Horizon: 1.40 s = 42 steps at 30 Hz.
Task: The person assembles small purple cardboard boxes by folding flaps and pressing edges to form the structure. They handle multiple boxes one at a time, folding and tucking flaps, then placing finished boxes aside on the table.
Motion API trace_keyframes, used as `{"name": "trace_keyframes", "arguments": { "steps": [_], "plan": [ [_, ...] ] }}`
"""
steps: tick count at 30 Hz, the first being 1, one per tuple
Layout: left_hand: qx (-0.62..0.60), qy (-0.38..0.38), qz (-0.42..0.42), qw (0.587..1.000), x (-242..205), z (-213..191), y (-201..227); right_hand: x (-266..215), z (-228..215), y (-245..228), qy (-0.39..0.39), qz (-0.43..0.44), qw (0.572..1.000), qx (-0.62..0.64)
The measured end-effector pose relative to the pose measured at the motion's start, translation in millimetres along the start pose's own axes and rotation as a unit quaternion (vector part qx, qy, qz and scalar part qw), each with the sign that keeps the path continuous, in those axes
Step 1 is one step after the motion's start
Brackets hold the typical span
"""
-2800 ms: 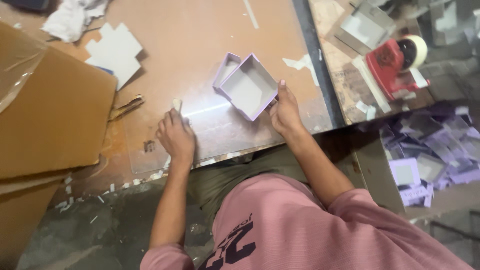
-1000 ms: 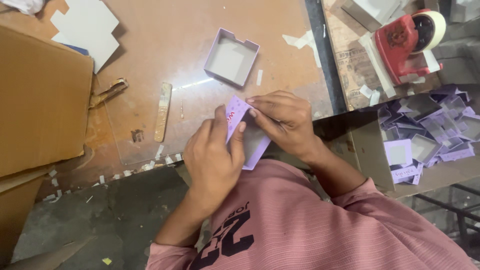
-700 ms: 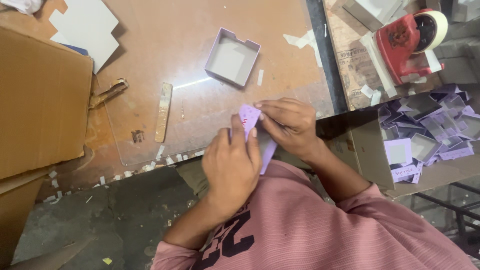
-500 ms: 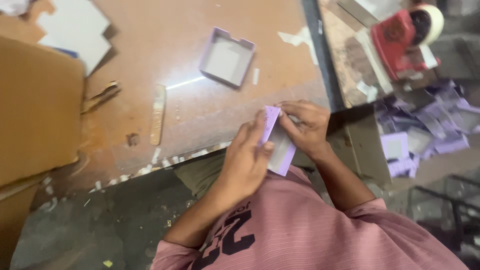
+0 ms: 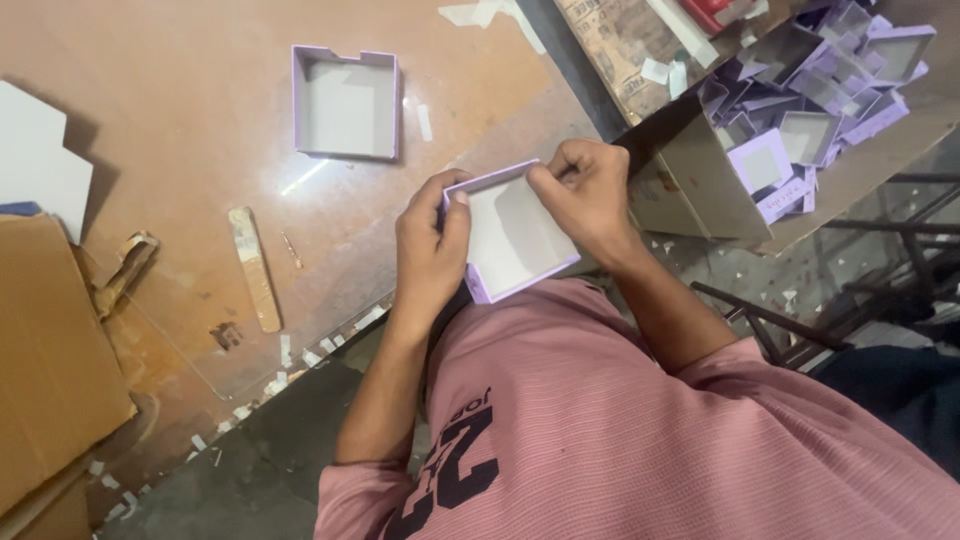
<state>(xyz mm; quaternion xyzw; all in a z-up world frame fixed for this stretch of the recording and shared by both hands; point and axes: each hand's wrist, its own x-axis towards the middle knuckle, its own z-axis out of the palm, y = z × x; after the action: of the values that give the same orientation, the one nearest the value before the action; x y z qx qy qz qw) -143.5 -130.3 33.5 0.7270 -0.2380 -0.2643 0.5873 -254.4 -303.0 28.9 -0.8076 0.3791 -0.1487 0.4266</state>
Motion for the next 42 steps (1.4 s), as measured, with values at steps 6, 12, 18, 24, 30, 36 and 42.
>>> {"name": "trace_keyframes", "arguments": {
  "steps": [6,12,18,24,30,36,42],
  "plan": [
    [0.039,0.006,0.014,0.999,5,4,-13,10,3,15,-0.059,-0.019,0.998,0.03],
    [0.03,-0.003,0.085,0.996,-4,2,-26,1,-41,96,0.009,-0.092,0.994,-0.056],
    [0.206,0.197,0.032,0.958,-17,-61,-68,-30,-206,241,0.242,0.192,0.95,-0.041],
    [0.358,0.274,-0.03,0.892,-49,-128,-103,-22,-254,294,0.318,0.307,0.89,0.114],
    [0.526,0.3,-0.109,0.788,-68,-136,-129,9,-65,153,0.152,-0.053,0.986,0.051],
    [0.473,0.264,-0.072,0.837,-50,-155,-154,21,137,-30,-0.13,-0.384,0.914,0.001],
    [0.453,0.258,-0.045,0.852,-49,-161,-142,46,245,-86,-0.111,-0.352,0.905,-0.214]
  ]
}}
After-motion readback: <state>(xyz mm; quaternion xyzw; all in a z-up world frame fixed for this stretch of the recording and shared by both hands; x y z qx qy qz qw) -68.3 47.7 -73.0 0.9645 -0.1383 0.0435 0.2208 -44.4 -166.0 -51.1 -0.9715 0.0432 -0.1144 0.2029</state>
